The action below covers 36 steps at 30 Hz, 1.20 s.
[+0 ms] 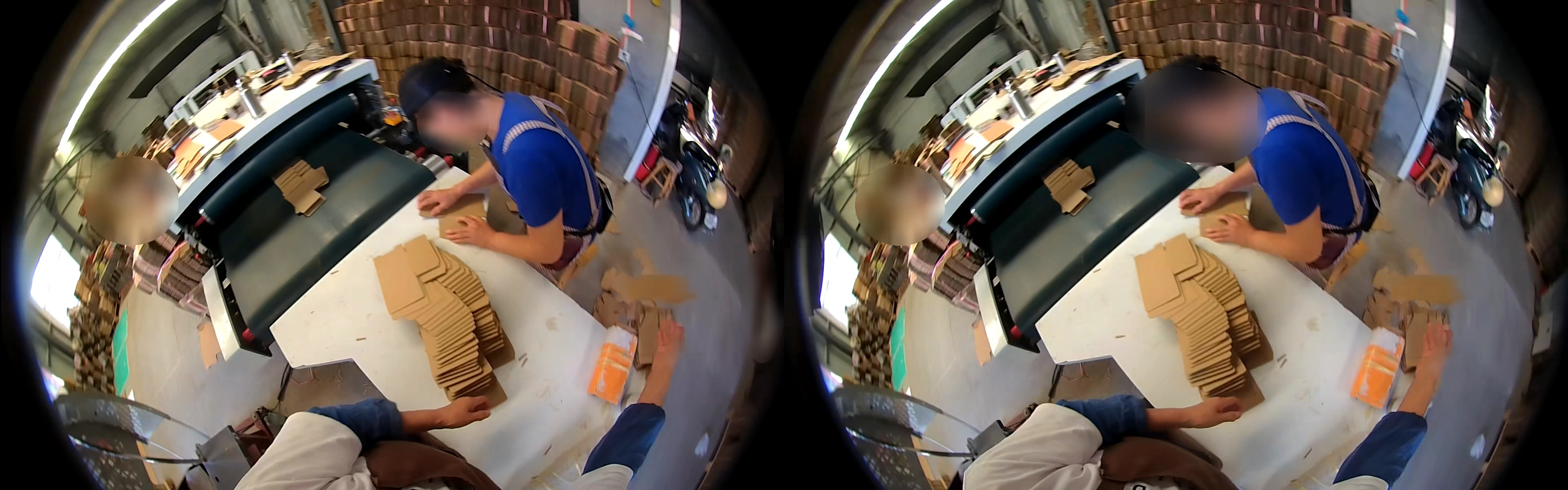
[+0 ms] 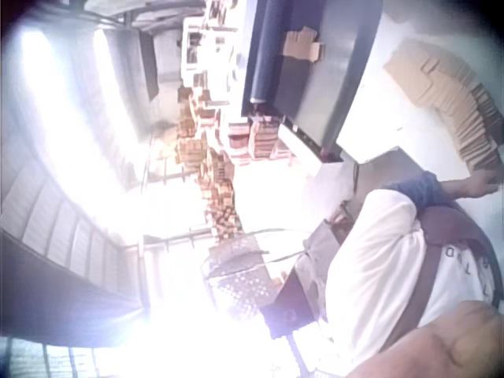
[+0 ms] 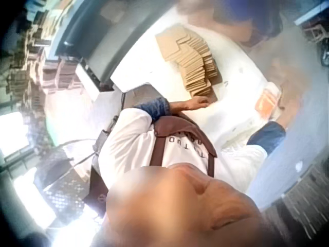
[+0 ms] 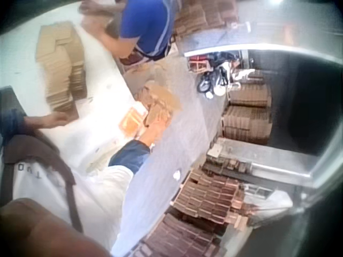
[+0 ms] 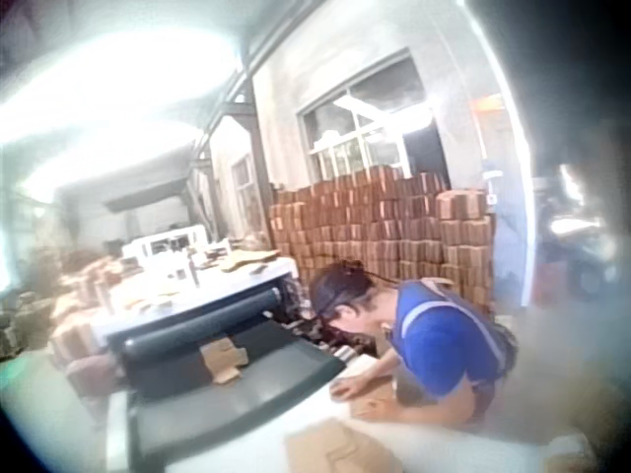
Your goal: The person stacks flat cardboard pieces on a table, aligns them into neat piles, and moves the stacks to a nearby machine. They then return to the table to continue stacking more cardboard pieces.
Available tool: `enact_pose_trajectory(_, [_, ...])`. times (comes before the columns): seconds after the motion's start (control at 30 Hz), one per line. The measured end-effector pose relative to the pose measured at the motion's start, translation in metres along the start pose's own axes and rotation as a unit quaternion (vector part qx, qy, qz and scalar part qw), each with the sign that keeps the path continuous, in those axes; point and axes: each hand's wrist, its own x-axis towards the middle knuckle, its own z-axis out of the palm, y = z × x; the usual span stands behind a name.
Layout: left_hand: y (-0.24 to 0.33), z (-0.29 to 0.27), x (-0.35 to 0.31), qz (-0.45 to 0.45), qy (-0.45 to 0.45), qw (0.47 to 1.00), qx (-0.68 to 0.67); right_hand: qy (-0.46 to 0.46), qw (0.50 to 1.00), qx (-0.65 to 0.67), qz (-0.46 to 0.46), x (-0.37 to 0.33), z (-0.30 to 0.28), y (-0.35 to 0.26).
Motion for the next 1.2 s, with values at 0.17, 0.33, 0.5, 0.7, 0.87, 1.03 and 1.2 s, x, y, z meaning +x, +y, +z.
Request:
enact_pose_trajectory(0.17, [-0.06,-0.033,-0.049,-0.111,0.084,0.98,-0.145,-0.226,0.973,-0.034,0.004,-0.04,0.037,0.078])
enact_pose_trajectory(0.33, [-0.092,-0.105,-0.116,-0.174,0.195,0.911,-0.319,-0.316,0.923,-0.2,0.089,-0.293,0.113,0.112])
enact_pose_trajectory(0.5, [-0.161,-0.275,-0.149,-0.08,0.376,0.833,-0.398,-0.47,0.834,-0.232,0.174,-0.452,0.123,0.146])
enact_pose_trajectory(0.7, [-0.235,-0.567,-0.137,-0.074,0.572,0.69,-0.437,-0.429,0.801,-0.357,0.216,-0.524,0.118,0.183])
enact_pose_trajectory(0.87, [-0.239,-0.724,-0.104,-0.018,0.638,0.558,-0.531,-0.306,0.817,-0.422,0.244,-0.597,0.155,0.175])
enact_pose_trajectory(1.03, [-0.224,-0.797,-0.066,0.075,0.572,0.534,-0.618,-0.323,0.789,-0.459,0.248,-0.637,0.198,0.185])
enact_pose_trajectory(1.2, [-0.239,-0.753,-0.046,0.15,0.459,0.711,-0.511,-0.228,0.812,-0.461,0.275,-0.649,0.235,0.187])
